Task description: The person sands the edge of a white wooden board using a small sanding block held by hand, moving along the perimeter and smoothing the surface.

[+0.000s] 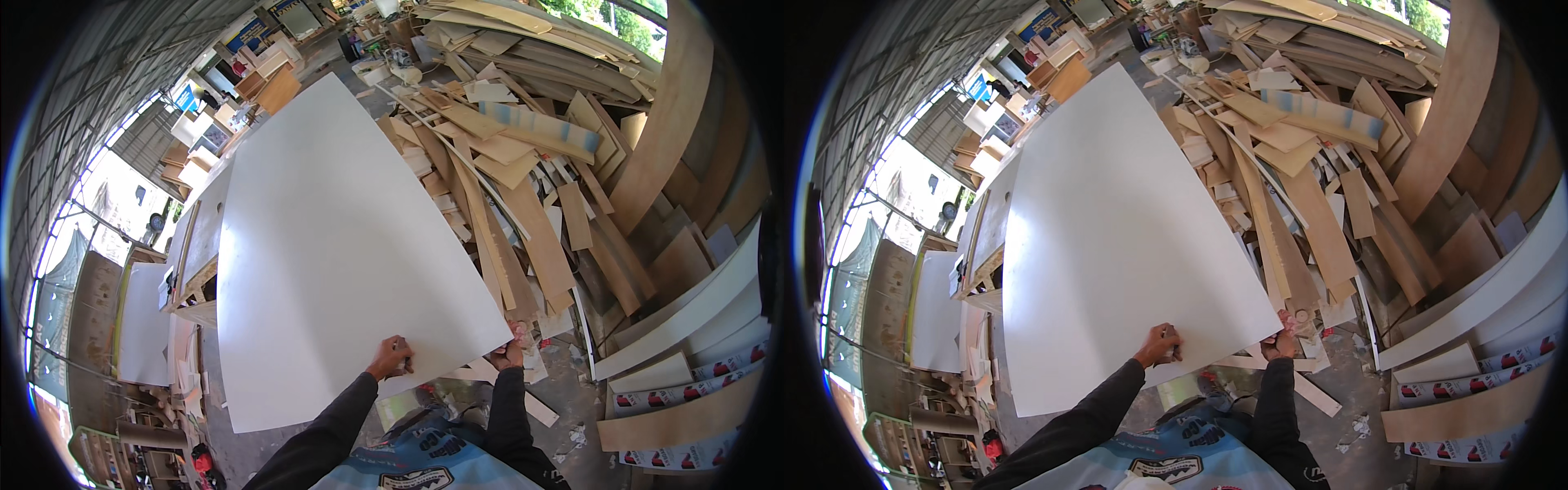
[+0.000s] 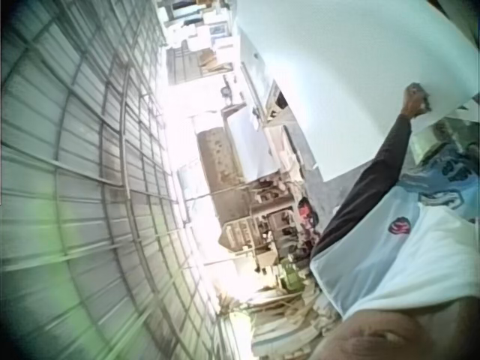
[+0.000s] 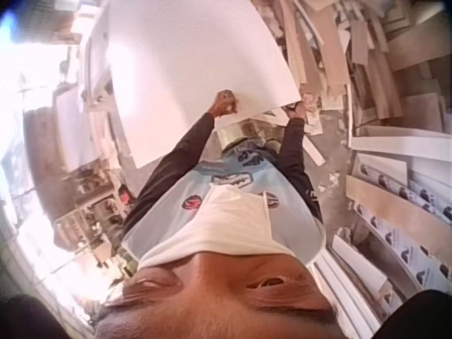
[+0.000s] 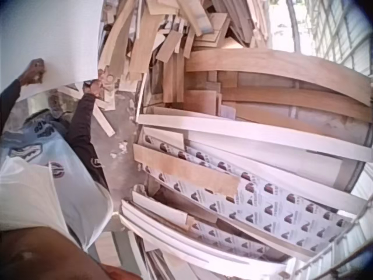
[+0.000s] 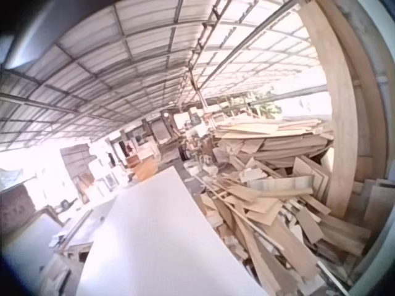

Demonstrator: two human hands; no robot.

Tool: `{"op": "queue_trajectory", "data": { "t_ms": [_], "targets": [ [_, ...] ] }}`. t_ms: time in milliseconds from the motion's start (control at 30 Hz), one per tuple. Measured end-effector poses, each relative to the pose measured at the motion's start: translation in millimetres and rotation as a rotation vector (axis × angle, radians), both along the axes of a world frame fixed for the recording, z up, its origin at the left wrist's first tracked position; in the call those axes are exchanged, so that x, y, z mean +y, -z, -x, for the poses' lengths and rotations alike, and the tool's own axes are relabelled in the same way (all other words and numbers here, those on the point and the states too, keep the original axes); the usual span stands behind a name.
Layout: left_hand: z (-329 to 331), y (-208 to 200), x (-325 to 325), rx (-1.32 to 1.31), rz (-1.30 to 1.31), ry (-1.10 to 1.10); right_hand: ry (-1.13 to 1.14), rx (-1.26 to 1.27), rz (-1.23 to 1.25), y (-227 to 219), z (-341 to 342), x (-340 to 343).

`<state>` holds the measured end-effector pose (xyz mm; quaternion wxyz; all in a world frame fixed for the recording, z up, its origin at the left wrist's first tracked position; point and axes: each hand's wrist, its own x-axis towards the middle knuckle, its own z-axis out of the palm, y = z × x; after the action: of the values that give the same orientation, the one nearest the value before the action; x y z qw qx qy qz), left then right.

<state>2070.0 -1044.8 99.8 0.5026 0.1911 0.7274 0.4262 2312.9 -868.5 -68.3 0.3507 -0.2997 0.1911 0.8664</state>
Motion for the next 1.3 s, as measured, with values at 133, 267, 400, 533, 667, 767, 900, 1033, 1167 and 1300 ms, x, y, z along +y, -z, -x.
{"op": "queue_trajectory", "data": {
  "t_ms": [133, 267, 400, 533, 667, 767, 900, 1033, 1167, 1300],
  "targets": [
    [0.5, -1.1, 5.8, 0.021, 0.002, 0.012, -0.077, -0.155, -0.045, 50.4, 1.2, -15.1],
    [4.9, 9.5, 8.5, 0.011, -0.013, 0.009, -0.214, -0.625, 0.095, 102.4, -40.2, -68.6],
    [12.6, -0.2, -0.5, 0.031, -0.084, 0.03, -0.1, -1.189, -0.115, 102.1, -66.8, -72.2],
    [5.9, -3.7, 4.4, -0.037, -0.062, -0.026, 0.185, -1.62, -0.353, 112.8, -82.5, -38.4],
    [2.3, -14.9, -0.6, 0.017, 0.046, -0.016, 0.104, -0.558, -0.323, 28.3, -56.9, -25.3],
    [-0.1, -12.7, 6.8, -0.018, 0.039, 0.008, 0.137, -0.205, -0.511, -39.7, -35.6, -24.3],
    [-2.2, -14.0, 12.3, 0.01, 0.046, 0.035, 0.218, -0.048, -0.435, -66.0, -16.2, -32.4],
    [-1.2, -14.3, 9.8, 0.043, 0.052, 0.028, 0.279, 0.017, -0.451, -60.6, -3.1, -49.1],
    [1.6, -9.2, 7.1, 0.02, 0.021, 0.021, 0.342, -0.057, -0.497, -39.1, 6.6, -60.3],
    [-2.5, -11.9, 8.5, 0.011, 0.012, 0.016, 0.382, -0.084, -0.457, -30.8, 11.7, -60.7]
  ]
}}
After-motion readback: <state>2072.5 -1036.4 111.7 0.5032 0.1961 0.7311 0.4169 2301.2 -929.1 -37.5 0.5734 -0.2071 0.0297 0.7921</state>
